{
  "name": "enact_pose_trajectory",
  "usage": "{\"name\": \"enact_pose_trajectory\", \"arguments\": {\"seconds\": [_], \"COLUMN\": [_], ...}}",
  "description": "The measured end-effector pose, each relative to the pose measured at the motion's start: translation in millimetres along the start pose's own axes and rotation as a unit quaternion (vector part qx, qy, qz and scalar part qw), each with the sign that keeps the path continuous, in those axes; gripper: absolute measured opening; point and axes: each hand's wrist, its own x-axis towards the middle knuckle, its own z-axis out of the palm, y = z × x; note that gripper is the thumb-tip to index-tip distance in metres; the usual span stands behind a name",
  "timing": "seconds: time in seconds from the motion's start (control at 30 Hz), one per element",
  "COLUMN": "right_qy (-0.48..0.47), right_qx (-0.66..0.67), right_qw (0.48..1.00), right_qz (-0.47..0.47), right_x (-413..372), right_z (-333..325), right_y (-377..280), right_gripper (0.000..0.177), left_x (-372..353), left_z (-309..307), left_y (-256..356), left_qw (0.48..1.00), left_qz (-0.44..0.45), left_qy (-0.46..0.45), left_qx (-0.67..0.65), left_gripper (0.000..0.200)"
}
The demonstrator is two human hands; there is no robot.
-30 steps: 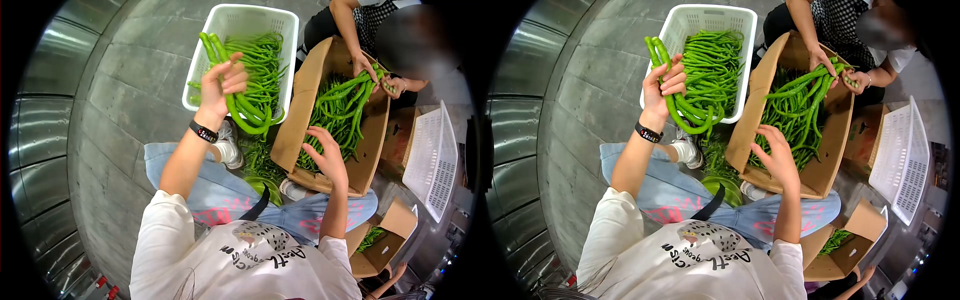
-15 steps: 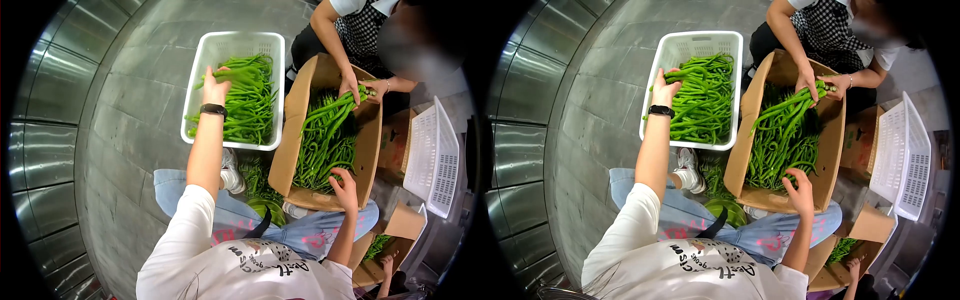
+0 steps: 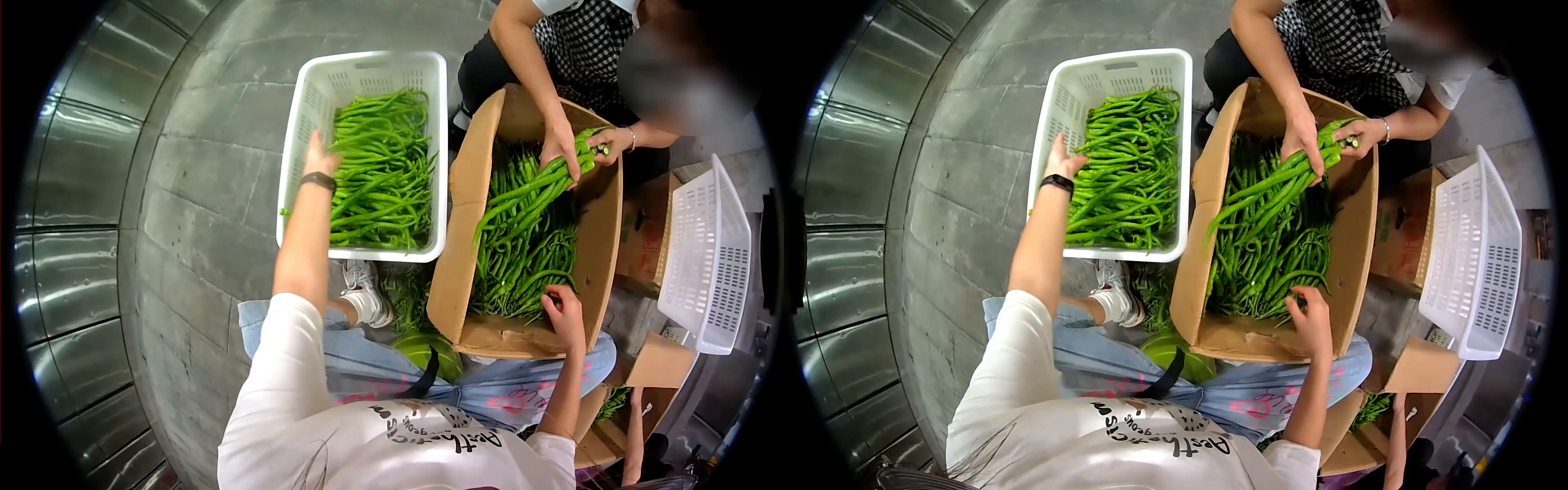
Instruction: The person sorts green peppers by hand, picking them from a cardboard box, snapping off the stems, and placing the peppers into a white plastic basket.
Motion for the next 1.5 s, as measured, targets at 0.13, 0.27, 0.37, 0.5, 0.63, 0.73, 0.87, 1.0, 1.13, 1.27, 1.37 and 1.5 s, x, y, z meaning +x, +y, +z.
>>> {"name": "enact_pose_trajectory", "arguments": {"seconds": [0.13,0.27,0.37,0.5,0.63,0.73,0.87,1.0,1.13,1.27,1.37,1.5], "right_qy": [-0.076,-0.115,-0.101,-0.091,-0.082,-0.124,-0.25,-0.184,-0.21,-0.208,-0.223,-0.149], "right_qx": [-0.126,-0.309,-0.335,-0.359,-0.38,-0.404,-0.374,-0.419,-0.542,-0.534,-0.472,-0.399], "right_qw": [0.988,0.944,0.936,0.928,0.919,0.906,0.757,0.628,0.607,0.572,0.588,0.675], "right_qz": [-0.052,0.011,0.036,0.046,0.064,-0.032,-0.474,-0.629,-0.542,-0.587,-0.618,-0.603], "right_x": [48.9,93.8,106.1,104.4,97.6,97.8,80.4,77.8,93.9,100.8,100.6,86.1], "right_z": [6.6,16.5,26.7,34.9,39.7,54.5,95.6,130.4,168.5,178.8,141.3,72.0], "right_y": [25.8,33.6,32.3,39.5,42.3,53.3,20.6,9.4,30.1,27.5,28.5,23.0], "right_gripper": [0.031,0.033,0.032,0.029,0.017,0.016,0.022,0.037,0.041,0.03,0.025,0.015], "left_x": [-4.2,-125.4,-242.1,-330.3,-347.7,-338.9,-324.5,-323.0,-321.8,-318.5,-318.7,-320.1], "left_z": [-32.0,-10.3,1.4,-11.5,-44.3,-52.6,-46.5,-43.7,-49.1,-49.4,-46.3,-50.5], "left_y": [44.9,62.1,42.4,-2.2,-49.0,-51.1,-50.7,-50.5,-53.1,-54.1,-51.1,-52.9], "left_qw": [0.999,0.978,0.896,0.499,0.366,0.322,0.305,0.31,0.308,0.292,0.271,0.278], "left_qz": [0.012,0.062,0.072,0.306,0.276,0.34,0.369,0.359,0.367,0.375,0.382,0.41], "left_qy": [-0.026,-0.183,-0.28,-0.421,-0.447,-0.405,-0.336,-0.343,-0.349,-0.34,-0.319,-0.312], "left_qx": [-0.044,0.081,0.338,0.693,0.768,0.785,0.811,0.811,0.805,0.812,0.824,0.81], "left_gripper": [0.028,0.021,0.019,0.036,0.044,0.047,0.047,0.047,0.049,0.049,0.048,0.045]}}
